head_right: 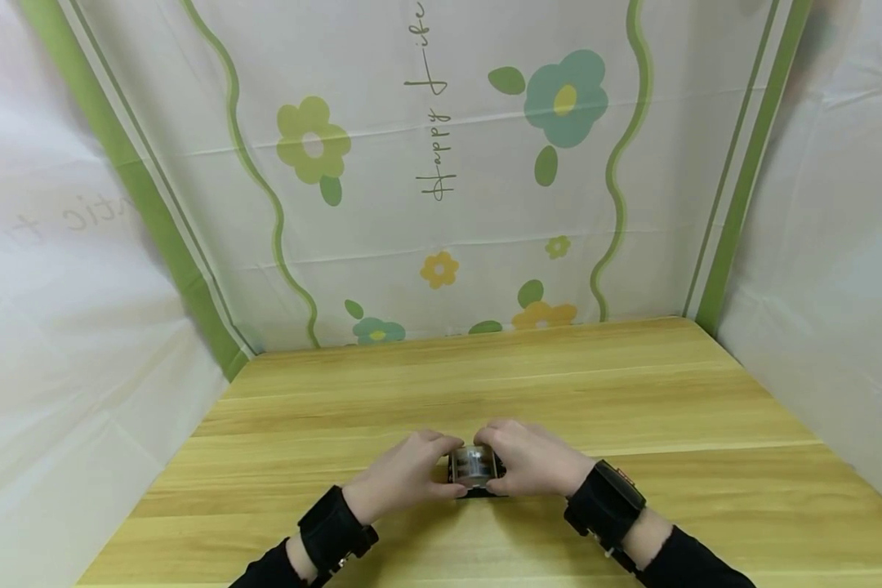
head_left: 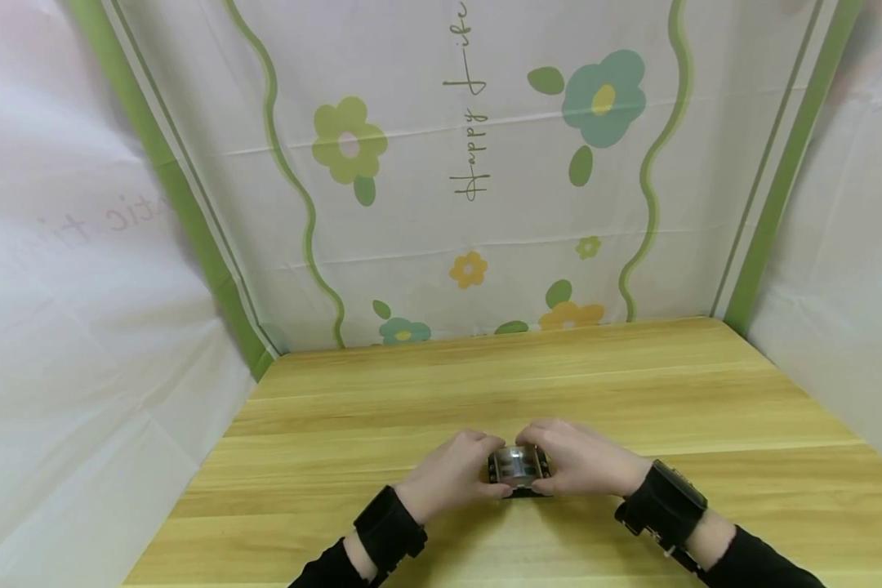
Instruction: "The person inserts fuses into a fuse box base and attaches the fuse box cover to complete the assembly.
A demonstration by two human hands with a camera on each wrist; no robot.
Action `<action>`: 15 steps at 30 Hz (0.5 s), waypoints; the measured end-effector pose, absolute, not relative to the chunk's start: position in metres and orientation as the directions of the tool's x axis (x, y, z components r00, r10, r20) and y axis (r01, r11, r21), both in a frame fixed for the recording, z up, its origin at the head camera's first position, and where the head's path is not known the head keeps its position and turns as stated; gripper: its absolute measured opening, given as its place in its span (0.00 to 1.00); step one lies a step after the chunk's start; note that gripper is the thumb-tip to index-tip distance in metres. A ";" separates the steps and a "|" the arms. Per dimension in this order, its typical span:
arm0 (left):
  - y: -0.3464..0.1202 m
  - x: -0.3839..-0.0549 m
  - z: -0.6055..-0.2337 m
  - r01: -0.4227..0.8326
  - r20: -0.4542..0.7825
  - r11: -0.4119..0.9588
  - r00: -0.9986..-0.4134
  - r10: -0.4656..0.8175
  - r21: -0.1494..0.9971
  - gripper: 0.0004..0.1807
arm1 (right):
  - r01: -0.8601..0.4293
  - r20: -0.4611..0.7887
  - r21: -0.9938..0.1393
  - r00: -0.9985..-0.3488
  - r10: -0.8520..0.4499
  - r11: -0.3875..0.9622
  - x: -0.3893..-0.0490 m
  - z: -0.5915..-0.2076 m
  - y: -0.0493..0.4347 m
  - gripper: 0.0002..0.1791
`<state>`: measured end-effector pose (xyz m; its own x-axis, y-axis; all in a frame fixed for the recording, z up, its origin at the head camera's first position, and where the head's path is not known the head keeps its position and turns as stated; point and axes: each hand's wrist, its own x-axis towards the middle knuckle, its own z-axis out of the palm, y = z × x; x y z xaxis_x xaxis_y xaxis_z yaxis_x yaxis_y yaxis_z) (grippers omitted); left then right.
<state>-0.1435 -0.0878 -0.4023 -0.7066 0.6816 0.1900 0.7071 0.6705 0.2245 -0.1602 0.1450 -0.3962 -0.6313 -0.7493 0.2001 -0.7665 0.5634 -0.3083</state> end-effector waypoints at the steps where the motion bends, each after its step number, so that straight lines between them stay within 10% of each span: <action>1: -0.088 -0.143 -0.402 0.706 0.189 0.671 -0.707 0.681 0.226 0.28 | -0.767 0.201 -0.309 -0.630 -0.750 0.562 -0.160 -0.396 0.145 0.26; 15: -0.084 -0.146 -0.404 0.692 0.143 0.680 -0.719 0.680 0.244 0.23 | -0.770 0.192 -0.311 -0.626 -0.756 0.558 -0.160 -0.396 0.145 0.25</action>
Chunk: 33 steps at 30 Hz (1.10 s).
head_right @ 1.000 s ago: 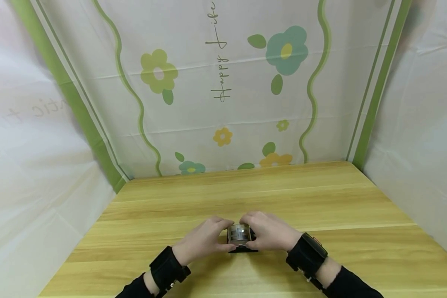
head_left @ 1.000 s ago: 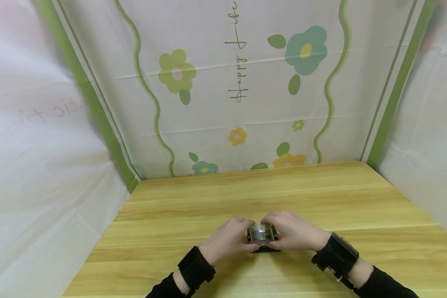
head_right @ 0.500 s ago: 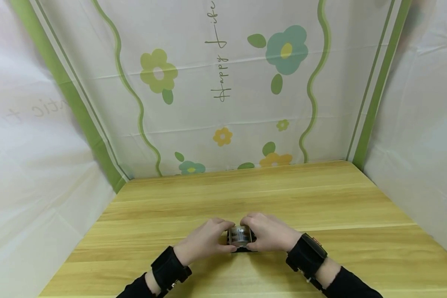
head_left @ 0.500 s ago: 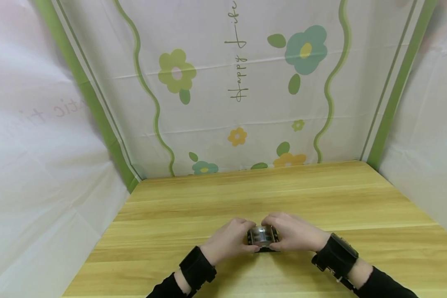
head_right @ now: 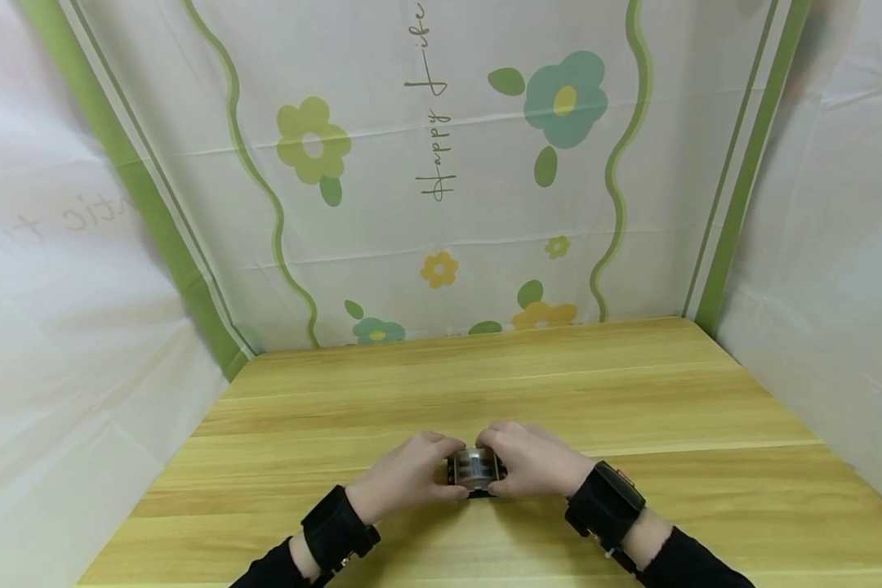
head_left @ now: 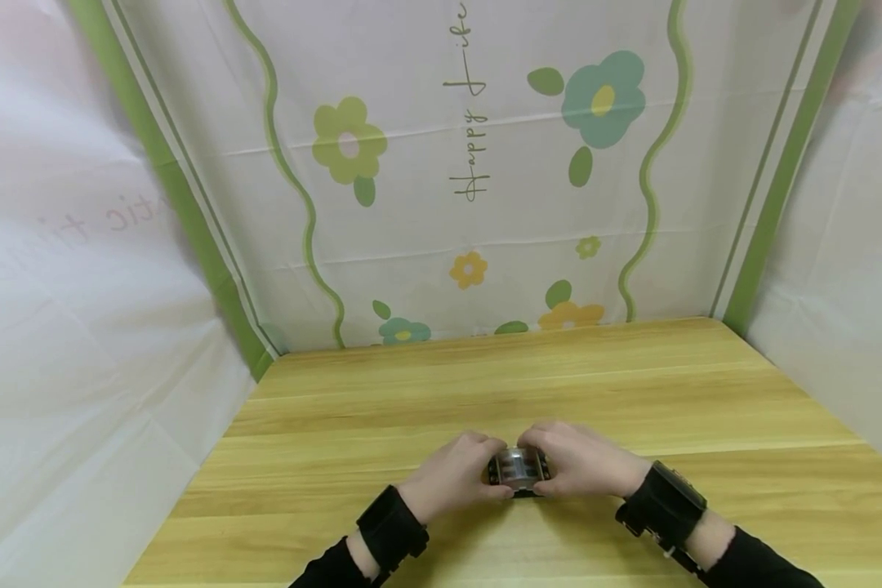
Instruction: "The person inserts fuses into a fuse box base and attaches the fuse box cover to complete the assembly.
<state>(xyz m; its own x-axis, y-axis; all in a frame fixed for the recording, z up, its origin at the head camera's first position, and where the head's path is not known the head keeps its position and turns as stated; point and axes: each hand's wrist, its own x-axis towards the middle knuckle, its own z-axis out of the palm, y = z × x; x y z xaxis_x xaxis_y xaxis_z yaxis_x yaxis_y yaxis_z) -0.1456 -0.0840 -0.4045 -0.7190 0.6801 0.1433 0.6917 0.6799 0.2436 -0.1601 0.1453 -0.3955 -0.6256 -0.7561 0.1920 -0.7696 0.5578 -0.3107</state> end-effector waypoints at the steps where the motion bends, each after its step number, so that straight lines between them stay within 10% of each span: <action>1: -0.084 -0.146 -0.404 0.690 0.139 0.682 -0.720 0.679 0.242 0.22 | -0.768 0.187 -0.314 -0.626 -0.757 0.558 -0.160 -0.396 0.145 0.25; 33: -0.076 -0.147 -0.405 0.684 0.109 0.699 -0.726 0.679 0.210 0.16 | -0.781 0.164 -0.337 -0.598 -0.785 0.525 -0.163 -0.398 0.138 0.23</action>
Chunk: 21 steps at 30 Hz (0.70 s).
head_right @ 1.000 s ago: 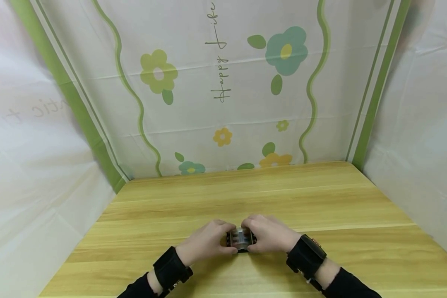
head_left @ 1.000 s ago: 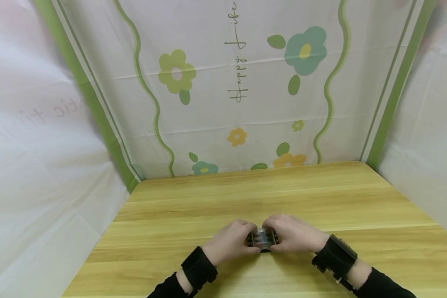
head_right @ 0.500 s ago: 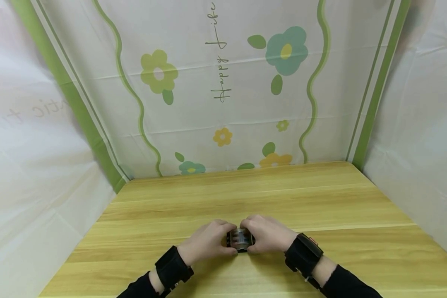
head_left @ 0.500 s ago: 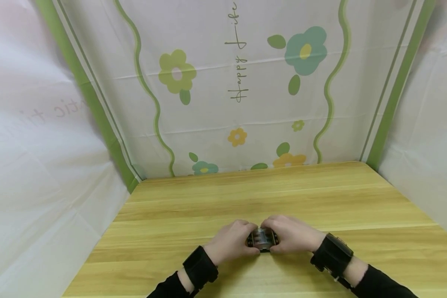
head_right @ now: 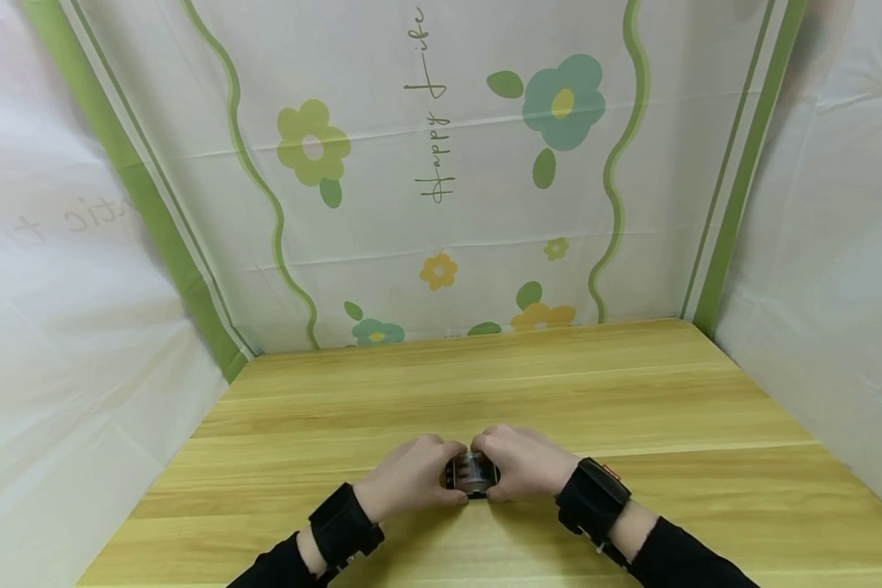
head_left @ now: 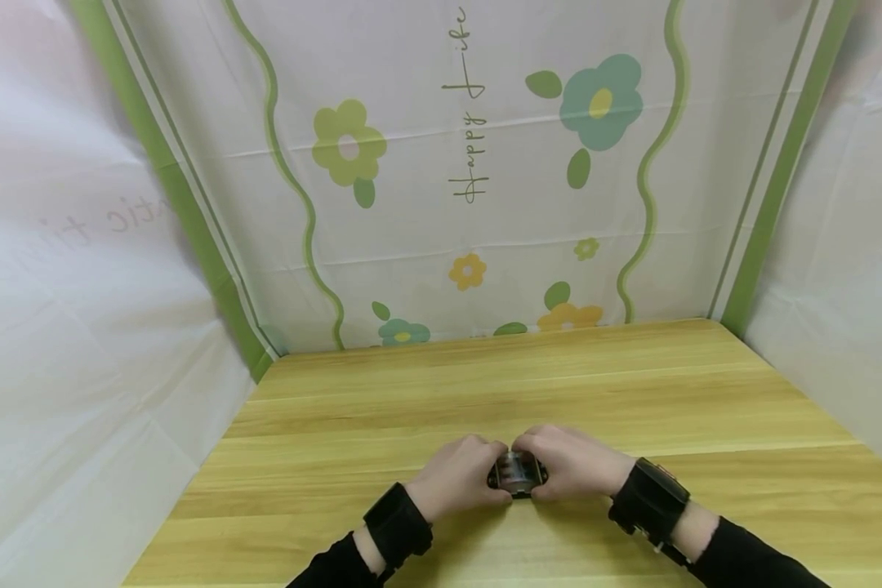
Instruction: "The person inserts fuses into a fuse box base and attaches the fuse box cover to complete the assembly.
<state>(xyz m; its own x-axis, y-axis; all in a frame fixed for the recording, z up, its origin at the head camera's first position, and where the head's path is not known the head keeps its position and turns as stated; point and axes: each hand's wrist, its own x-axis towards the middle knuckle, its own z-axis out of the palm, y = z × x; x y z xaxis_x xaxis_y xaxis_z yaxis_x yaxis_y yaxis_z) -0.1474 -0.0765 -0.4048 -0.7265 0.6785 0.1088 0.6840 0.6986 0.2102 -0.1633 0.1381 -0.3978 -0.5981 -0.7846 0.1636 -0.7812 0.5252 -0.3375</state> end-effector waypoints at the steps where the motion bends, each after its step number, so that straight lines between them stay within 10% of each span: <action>1: -0.076 -0.148 -0.405 0.684 0.108 0.698 -0.726 0.679 0.212 0.16 | -0.785 0.166 -0.338 -0.593 -0.788 0.519 -0.163 -0.397 0.138 0.23; 21: -0.076 -0.148 -0.405 0.702 0.117 0.688 -0.711 0.693 0.187 0.16 | -0.783 0.154 -0.360 -0.586 -0.795 0.507 -0.164 -0.399 0.138 0.22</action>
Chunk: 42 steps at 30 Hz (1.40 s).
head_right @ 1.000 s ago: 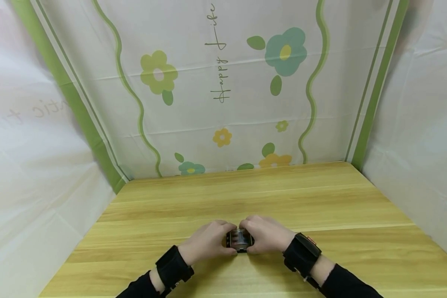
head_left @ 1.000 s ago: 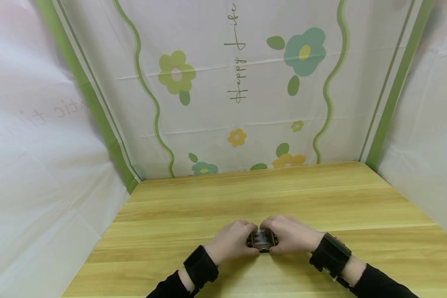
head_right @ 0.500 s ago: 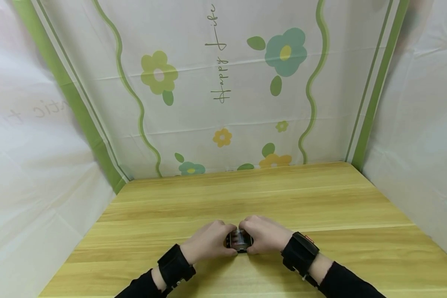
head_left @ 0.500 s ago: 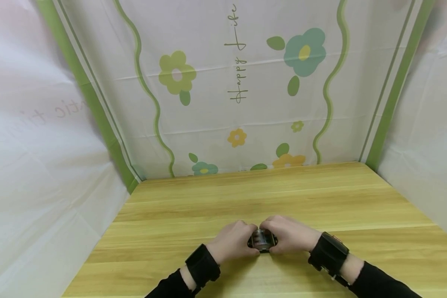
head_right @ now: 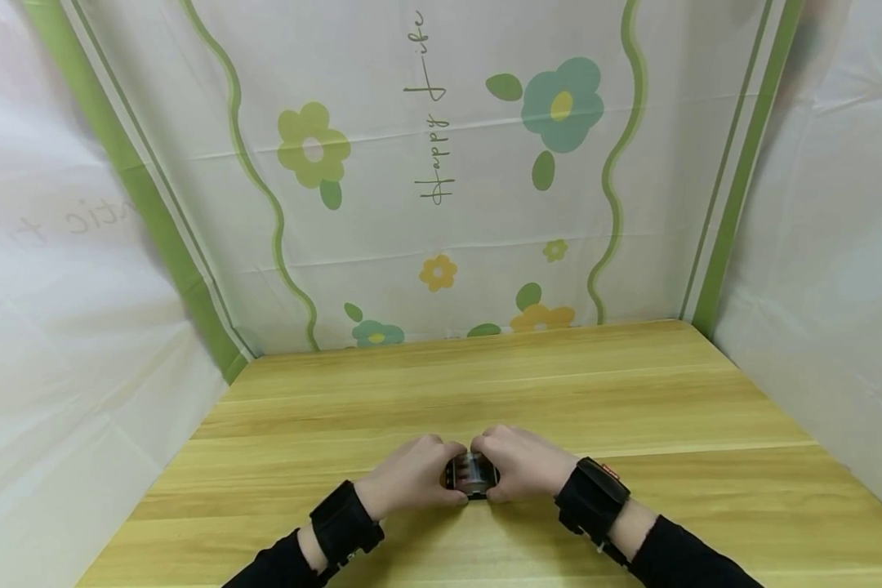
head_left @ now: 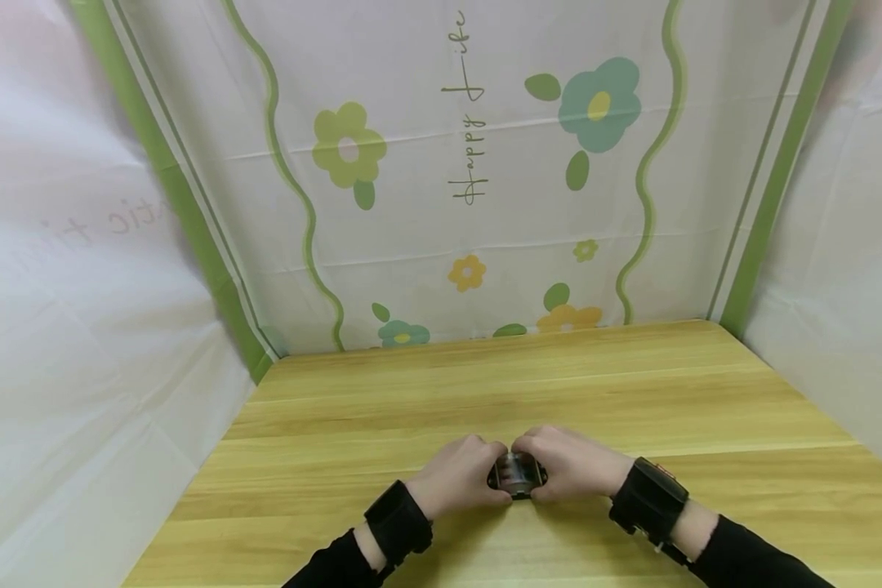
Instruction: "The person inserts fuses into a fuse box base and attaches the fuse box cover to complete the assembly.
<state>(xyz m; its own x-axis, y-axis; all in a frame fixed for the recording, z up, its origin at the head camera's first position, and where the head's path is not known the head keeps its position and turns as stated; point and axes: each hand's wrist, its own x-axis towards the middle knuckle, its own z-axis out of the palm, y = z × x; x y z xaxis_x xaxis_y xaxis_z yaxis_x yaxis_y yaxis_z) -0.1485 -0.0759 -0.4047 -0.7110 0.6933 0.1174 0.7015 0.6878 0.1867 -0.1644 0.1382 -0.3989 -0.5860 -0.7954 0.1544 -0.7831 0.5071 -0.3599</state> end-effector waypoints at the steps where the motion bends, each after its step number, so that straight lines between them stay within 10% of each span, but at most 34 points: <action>1: -0.076 -0.149 -0.405 0.701 0.117 0.689 -0.712 0.693 0.184 0.16 | -0.784 0.154 -0.361 -0.585 -0.797 0.505 -0.165 -0.399 0.138 0.22; 42: -0.077 -0.151 -0.405 0.710 0.121 0.688 -0.704 0.699 0.150 0.16 | -0.782 0.138 -0.408 -0.563 -0.815 0.472 -0.169 -0.396 0.137 0.21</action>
